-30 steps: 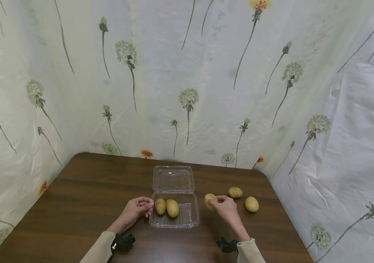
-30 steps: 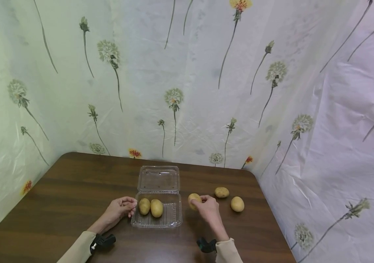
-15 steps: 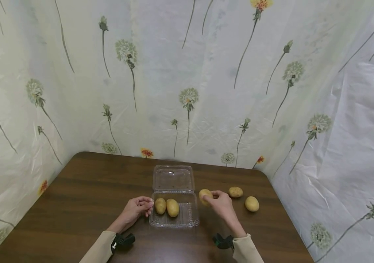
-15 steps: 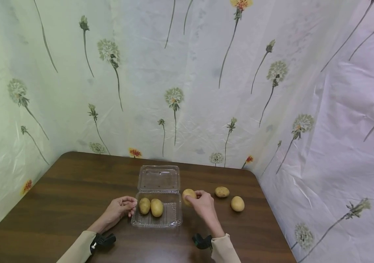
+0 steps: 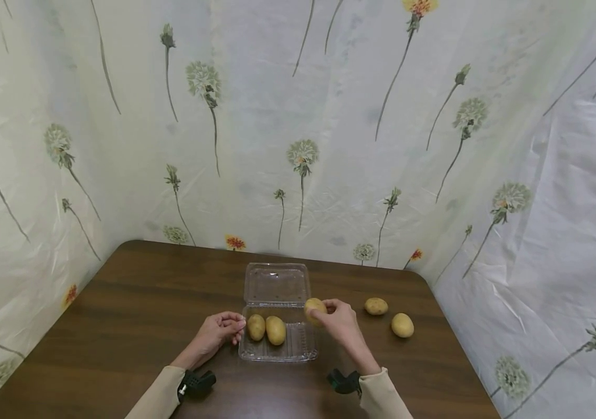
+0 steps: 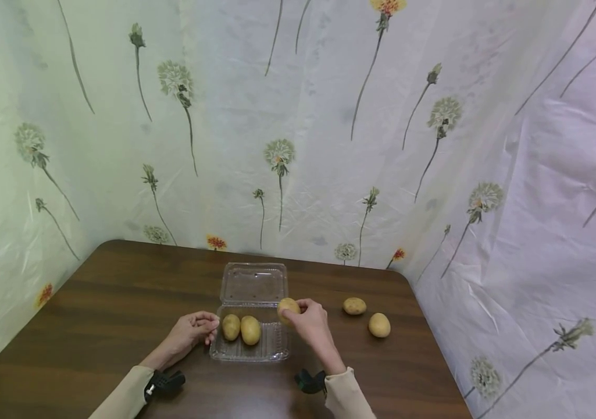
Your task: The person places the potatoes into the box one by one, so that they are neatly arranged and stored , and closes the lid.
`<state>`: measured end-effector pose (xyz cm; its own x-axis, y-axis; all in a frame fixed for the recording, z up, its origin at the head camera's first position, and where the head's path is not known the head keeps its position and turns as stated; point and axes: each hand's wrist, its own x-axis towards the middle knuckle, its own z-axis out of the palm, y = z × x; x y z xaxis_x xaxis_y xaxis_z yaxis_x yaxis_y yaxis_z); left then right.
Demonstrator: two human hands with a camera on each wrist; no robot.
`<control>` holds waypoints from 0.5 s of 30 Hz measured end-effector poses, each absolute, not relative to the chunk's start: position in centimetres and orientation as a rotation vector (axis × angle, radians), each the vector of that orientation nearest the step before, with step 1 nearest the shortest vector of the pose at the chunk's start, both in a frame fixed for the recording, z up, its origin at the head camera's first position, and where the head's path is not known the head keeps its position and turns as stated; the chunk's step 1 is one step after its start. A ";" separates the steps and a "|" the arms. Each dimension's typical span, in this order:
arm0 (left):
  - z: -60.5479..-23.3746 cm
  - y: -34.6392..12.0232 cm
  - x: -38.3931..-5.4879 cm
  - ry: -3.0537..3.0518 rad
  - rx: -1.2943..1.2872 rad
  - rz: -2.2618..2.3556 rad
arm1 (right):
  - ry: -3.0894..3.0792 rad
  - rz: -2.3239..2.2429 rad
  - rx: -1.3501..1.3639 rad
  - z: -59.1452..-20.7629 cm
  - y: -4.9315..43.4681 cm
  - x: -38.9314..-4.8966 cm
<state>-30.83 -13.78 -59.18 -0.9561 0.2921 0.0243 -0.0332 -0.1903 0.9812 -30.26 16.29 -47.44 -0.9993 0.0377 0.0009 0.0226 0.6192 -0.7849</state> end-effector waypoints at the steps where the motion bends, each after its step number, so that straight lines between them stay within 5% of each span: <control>1: -59.2 -13.8 -30.8 1.849 0.303 2.251 | -2.815 1.361 -0.045 -47.4 16.1 -30.2; 15: -59.2 -13.8 -30.8 1.873 0.293 2.246 | -2.840 1.284 0.108 -48.4 14.2 -30.3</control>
<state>-30.83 -13.79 -59.24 -0.9598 0.2798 0.0222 -0.0284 -0.1756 0.9841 -30.35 14.20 -48.40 -0.9974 -0.0533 0.0495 -0.0724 0.6587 -0.7489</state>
